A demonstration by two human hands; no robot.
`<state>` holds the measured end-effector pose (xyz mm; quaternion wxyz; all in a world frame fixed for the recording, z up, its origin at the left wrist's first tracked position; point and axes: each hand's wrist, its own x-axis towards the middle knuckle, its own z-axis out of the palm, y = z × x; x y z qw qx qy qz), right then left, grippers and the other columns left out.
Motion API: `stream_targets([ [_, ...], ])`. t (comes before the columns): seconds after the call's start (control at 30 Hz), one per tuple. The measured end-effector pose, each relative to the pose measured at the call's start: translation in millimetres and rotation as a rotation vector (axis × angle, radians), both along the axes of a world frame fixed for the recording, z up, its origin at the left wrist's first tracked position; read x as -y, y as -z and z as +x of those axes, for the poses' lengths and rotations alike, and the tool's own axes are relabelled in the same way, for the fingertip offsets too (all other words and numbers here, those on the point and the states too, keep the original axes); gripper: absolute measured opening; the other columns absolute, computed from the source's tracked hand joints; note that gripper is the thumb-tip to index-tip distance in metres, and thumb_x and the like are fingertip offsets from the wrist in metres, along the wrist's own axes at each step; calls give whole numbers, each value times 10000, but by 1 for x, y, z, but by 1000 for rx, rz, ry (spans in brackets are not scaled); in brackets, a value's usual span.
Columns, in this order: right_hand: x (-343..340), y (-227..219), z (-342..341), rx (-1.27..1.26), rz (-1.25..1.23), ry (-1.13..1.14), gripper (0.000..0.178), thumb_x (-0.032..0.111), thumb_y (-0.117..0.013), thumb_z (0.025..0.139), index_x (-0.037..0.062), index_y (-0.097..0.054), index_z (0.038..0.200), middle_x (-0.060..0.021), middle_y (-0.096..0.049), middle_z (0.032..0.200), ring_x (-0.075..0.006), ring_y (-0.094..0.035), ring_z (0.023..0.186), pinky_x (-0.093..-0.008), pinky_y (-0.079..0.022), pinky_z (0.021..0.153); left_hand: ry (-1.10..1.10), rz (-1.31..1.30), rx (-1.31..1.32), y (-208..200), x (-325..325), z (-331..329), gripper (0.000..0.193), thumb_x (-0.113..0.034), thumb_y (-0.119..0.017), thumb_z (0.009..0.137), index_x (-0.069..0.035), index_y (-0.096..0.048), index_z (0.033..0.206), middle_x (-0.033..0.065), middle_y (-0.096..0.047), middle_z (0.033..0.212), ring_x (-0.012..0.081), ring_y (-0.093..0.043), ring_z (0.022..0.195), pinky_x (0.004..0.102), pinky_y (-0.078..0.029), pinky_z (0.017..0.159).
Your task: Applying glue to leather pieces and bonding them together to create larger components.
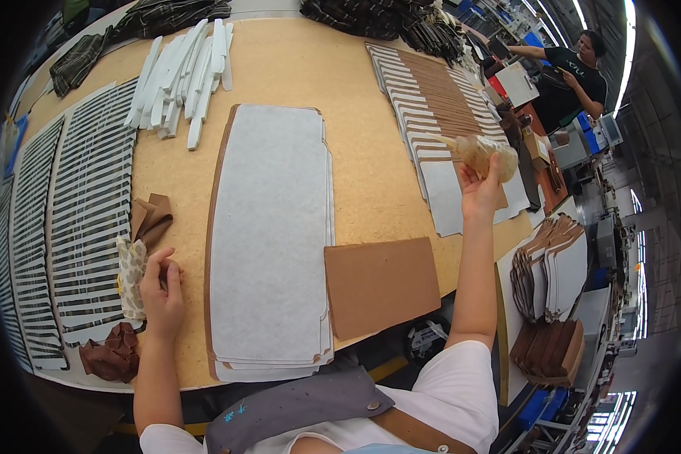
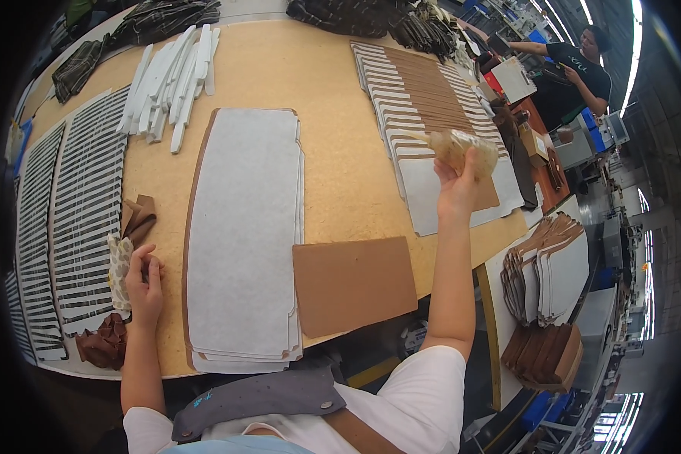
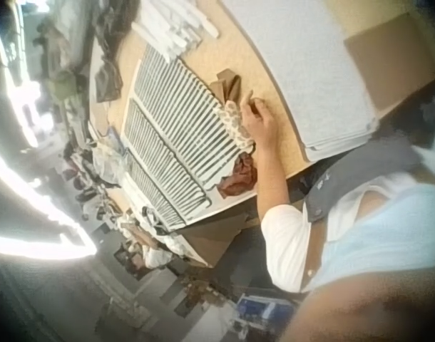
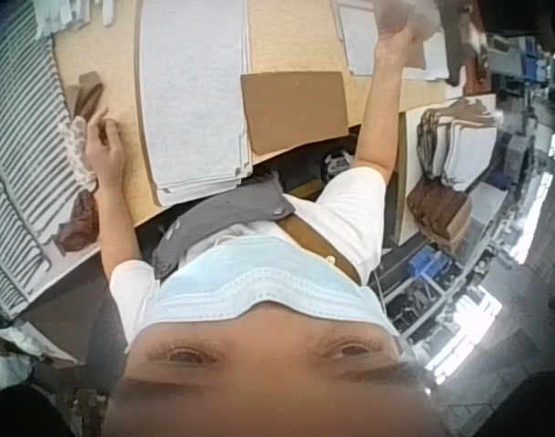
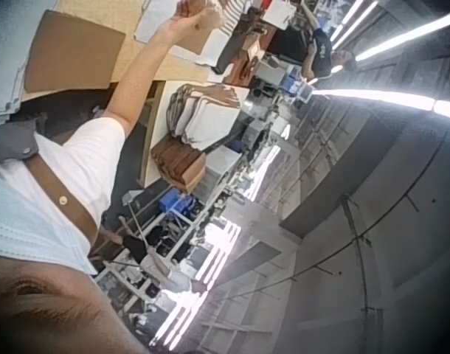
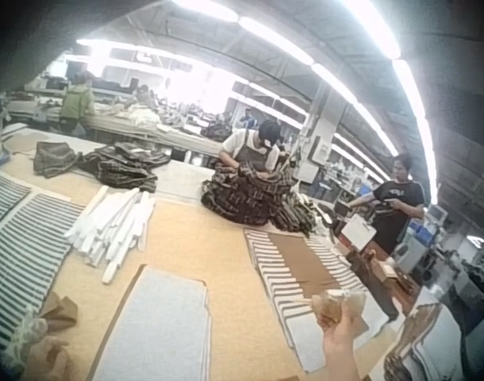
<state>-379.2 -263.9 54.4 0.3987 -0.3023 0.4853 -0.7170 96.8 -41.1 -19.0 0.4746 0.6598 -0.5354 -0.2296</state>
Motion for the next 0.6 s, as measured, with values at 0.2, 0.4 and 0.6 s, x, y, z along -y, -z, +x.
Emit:
stream_targets([
  [0.2,83,21,23,-94,-64,-81,601,340,-720,814,24,-425,1232,-128,-601,961,-206,-636,646,-262,-548,562,3,13,50,1,-1,0,200,18,-480,899,7,-535,1091,28,-519,731,92,-495,633,212,-394,582],
  [0.4,131,42,29,-190,-85,-20,717,331,-719,814,-5,-237,1226,-184,-558,980,-199,-633,615,-254,-550,513,-1,44,122,1,-2,0,197,16,-495,884,11,-542,1075,39,-527,727,108,-505,640,227,-404,593],
  [0.6,145,51,28,-235,-59,-4,737,344,-723,807,-8,-220,1214,-200,-544,984,-200,-633,614,-262,-543,492,-8,60,163,-2,-1,-2,201,21,-511,871,13,-545,1070,39,-526,727,116,-503,639,236,-411,602],
])
